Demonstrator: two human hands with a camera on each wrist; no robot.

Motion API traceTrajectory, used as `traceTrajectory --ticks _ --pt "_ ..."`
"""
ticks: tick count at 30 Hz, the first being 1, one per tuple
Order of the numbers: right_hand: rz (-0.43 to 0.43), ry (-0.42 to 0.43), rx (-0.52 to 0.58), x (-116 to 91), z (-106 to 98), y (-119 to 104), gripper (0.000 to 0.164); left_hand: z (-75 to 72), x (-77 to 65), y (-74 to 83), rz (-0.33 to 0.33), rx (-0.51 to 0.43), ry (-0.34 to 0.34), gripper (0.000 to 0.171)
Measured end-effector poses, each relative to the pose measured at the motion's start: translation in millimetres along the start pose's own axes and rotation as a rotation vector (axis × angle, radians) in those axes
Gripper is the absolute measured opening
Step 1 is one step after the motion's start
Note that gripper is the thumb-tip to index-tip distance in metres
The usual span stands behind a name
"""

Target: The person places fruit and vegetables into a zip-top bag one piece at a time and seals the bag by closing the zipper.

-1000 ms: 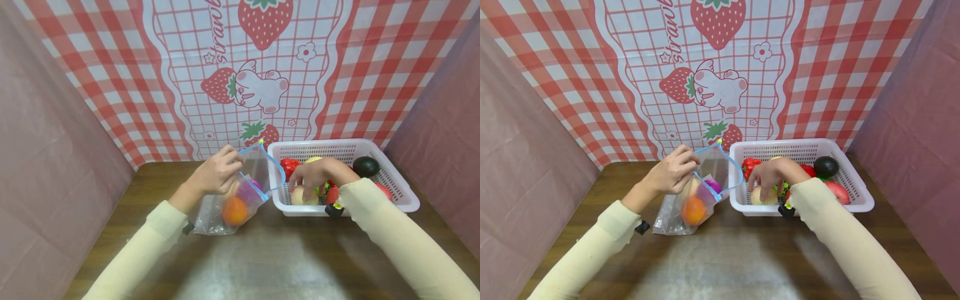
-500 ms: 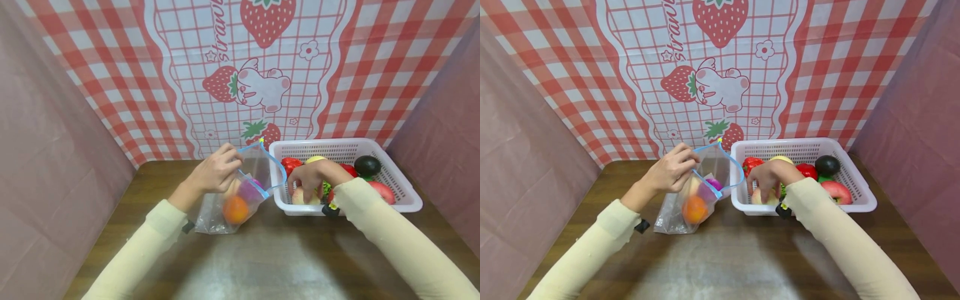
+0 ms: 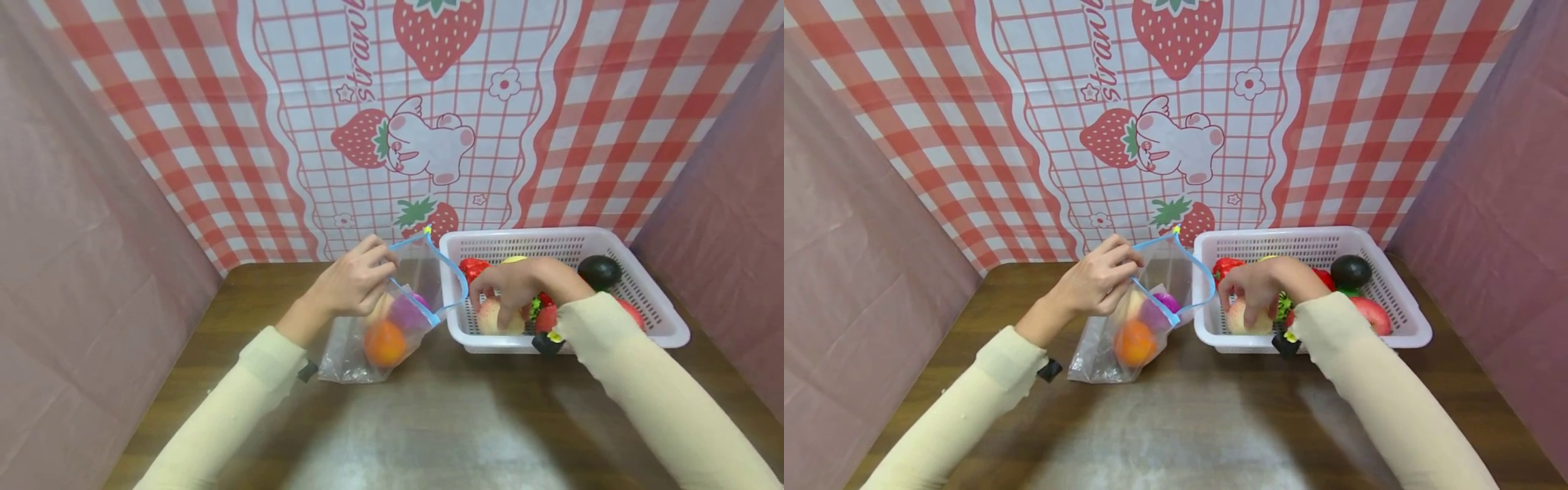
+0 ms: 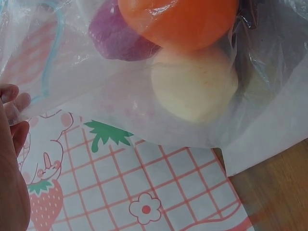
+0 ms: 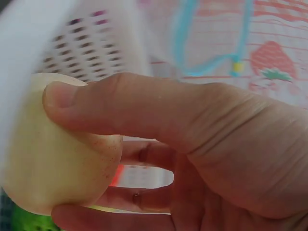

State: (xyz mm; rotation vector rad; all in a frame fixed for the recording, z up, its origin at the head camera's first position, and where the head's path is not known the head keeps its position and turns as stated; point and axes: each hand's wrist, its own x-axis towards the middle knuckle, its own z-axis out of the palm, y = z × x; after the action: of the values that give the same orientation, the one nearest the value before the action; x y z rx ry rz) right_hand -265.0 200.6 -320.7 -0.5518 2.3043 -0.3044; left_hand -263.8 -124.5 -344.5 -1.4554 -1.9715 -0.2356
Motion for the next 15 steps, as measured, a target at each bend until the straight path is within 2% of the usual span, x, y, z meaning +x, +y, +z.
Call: traceTrajectory --ticks 7,12,15 --pt "-0.119 0.212 0.021 -30.0 -12.6 -1.4 0.048 2.4 1.4 0.5 0.008 -0.011 0.008 0.016" --pt "-0.314 0.386 0.055 -43.8 -21.9 0.9 0.046 2.9 3.1 0.3 0.020 -0.003 0.012 0.012" --pt "-0.437 0.485 0.082 -44.4 -24.0 0.8 0.047 3.6 2.8 -0.2 0.012 -0.012 0.009 0.012"
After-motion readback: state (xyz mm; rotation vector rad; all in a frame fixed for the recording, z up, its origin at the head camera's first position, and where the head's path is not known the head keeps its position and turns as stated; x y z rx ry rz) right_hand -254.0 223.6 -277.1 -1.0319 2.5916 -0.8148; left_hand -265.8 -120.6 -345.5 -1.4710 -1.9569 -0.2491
